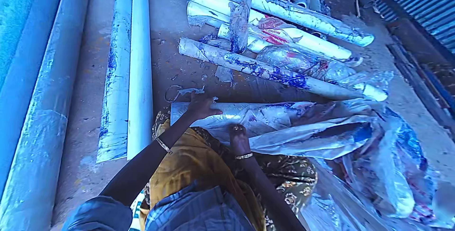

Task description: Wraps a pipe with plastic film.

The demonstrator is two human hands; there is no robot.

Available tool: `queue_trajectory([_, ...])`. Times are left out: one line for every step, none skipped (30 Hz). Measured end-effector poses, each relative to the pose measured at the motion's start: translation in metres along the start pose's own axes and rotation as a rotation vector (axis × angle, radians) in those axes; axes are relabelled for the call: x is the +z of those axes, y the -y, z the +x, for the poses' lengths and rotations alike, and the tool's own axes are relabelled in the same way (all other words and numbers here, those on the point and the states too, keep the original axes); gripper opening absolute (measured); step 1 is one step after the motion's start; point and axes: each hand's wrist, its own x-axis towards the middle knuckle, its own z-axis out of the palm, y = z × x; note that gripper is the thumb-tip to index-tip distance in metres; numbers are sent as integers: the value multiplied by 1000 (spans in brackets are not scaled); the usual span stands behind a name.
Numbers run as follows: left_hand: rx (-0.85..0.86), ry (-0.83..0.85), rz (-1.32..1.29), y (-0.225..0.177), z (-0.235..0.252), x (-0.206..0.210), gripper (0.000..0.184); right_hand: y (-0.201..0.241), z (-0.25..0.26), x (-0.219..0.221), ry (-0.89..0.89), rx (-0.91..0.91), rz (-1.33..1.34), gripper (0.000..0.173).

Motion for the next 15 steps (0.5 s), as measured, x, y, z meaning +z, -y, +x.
queue_trajectory([-14,11,7,-3,-2,-2,70,-1,0,-7,60,33,37,19])
queue_trajectory([-25,19,17,-5,-3,-3,72,-2,0,-17,86,67,76,19])
queue_trajectory([-33,32,41,-6,-4,-4,75,-4,1,-26,50,86,94,17])
queue_trajectory([-38,52,73,-8,-5,-3,79,-9,3,-34,-31,91,91,15])
queue_trajectory([-41,74,123,-10,-5,-1,85,-17,8,-44,-111,98,77,14])
queue_trajectory([-45,96,168,-13,-7,1,92,-27,15,-55,-156,111,54,15])
queue_trajectory([-45,105,206,-16,-9,2,95,-37,23,-66,-142,139,42,17])
queue_trajectory([-47,103,230,-19,-13,4,97,-48,31,-75,-73,174,44,21])
queue_trajectory([-42,94,241,-21,-15,5,97,-58,41,-82,27,202,46,27])
queue_trajectory([-35,83,250,-23,-17,6,97,-68,50,-85,143,221,48,32])
queue_trajectory([-32,77,257,-24,-19,8,97,-75,58,-84,247,216,52,37])
queue_trajectory([-35,78,259,-26,-20,8,97,-79,64,-82,331,202,58,40])
queue_trajectory([-43,77,252,-28,-20,8,97,-81,68,-78,373,185,58,40])
queue_trajectory([-52,76,233,-30,-20,7,96,-80,70,-74,369,172,51,37])
queue_trajectory([-65,79,205,-35,-20,5,95,-79,71,-71,335,164,43,33])
